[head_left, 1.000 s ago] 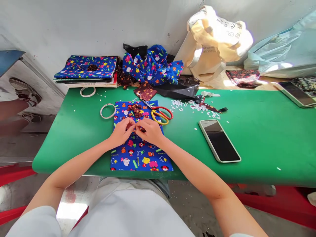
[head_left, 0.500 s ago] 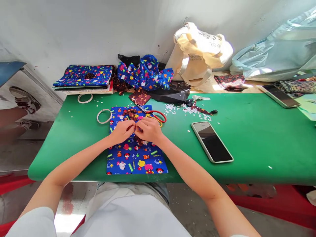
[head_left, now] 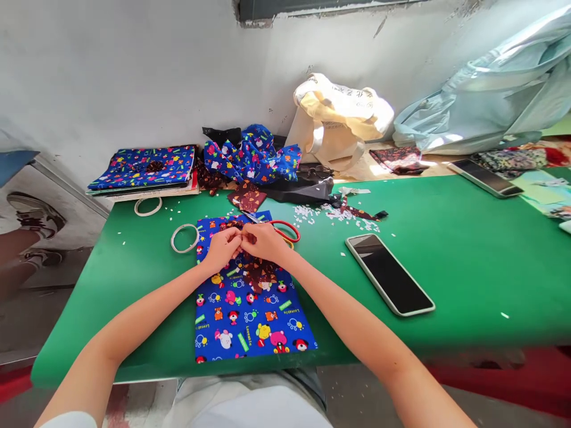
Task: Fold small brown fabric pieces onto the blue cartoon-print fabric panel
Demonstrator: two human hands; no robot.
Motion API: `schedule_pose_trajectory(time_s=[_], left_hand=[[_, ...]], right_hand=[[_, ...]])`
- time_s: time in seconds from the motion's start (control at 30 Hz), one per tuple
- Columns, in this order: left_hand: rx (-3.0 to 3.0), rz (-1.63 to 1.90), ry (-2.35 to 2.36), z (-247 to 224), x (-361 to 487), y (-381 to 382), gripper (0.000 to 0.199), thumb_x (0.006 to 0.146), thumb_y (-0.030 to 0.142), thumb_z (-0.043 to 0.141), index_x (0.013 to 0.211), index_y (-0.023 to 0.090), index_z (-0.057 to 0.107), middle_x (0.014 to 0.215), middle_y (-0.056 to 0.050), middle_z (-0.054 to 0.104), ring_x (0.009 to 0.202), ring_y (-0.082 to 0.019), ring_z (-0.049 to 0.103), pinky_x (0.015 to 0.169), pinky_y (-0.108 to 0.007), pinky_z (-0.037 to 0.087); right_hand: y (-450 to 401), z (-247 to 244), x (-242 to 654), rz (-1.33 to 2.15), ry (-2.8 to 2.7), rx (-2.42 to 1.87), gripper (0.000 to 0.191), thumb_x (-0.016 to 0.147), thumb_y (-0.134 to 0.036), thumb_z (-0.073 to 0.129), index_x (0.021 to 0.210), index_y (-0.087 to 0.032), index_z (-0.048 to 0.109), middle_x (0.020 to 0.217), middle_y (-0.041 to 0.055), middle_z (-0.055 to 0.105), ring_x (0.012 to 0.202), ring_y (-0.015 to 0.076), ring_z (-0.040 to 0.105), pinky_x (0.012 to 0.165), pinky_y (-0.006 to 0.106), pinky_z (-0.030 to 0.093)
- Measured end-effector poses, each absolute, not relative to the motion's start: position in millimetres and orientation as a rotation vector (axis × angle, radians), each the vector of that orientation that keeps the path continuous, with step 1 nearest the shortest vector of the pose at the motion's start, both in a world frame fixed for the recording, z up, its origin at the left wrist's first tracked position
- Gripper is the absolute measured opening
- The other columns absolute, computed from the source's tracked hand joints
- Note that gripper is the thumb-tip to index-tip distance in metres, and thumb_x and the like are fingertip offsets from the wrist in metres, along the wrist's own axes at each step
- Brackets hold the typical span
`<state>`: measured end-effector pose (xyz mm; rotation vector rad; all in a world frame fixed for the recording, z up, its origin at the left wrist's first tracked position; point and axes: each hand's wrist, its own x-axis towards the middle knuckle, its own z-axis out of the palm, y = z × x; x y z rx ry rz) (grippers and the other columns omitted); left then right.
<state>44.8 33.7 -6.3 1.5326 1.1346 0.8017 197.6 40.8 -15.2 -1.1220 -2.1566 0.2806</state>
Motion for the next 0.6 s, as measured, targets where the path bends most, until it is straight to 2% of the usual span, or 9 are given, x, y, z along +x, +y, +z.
schedule_pose_trajectory(time_s=[0.13,0.33,0.6], left_hand=[[1.661,0.720,1.152,-4,45,31,0.014,0.079,0.023,0.044,0.067,0.017,0.049,0.046,0.007,0.045,0.040,-0.007,0.039,0.044,-0.019,0.029],[1.847,0.660,1.130,0,47,24,0.019,0.085,0.022,0.038,0.070,0.017,0.049,0.051,0.005,0.049,0.045,-0.009,0.042,0.049,-0.021,0.032],[1.901,0.673,1.129,-1,46,23,0.022,0.088,0.026,0.037,0.070,0.019,0.047,0.048,0.005,0.046,0.047,-0.011,0.043,0.052,-0.023,0.032]], right_hand=[[33,-23,199,0.238,-2.143,-1.149,0.015,0.074,-0.016,0.049,0.062,-0.020,0.042,0.051,-0.0035,0.051,0.046,0.0091,0.045,0.050,0.021,0.029],[24,-29,206,0.128,-2.169,-1.091,0.012,0.079,-0.016,0.043,0.068,-0.021,0.042,0.057,-0.0015,0.055,0.049,0.0113,0.047,0.050,0.024,0.029],[23,-26,205,0.122,-2.162,-1.114,0.014,0.083,-0.017,0.042,0.071,-0.020,0.044,0.062,-0.0001,0.057,0.053,0.0122,0.050,0.052,0.024,0.032]])
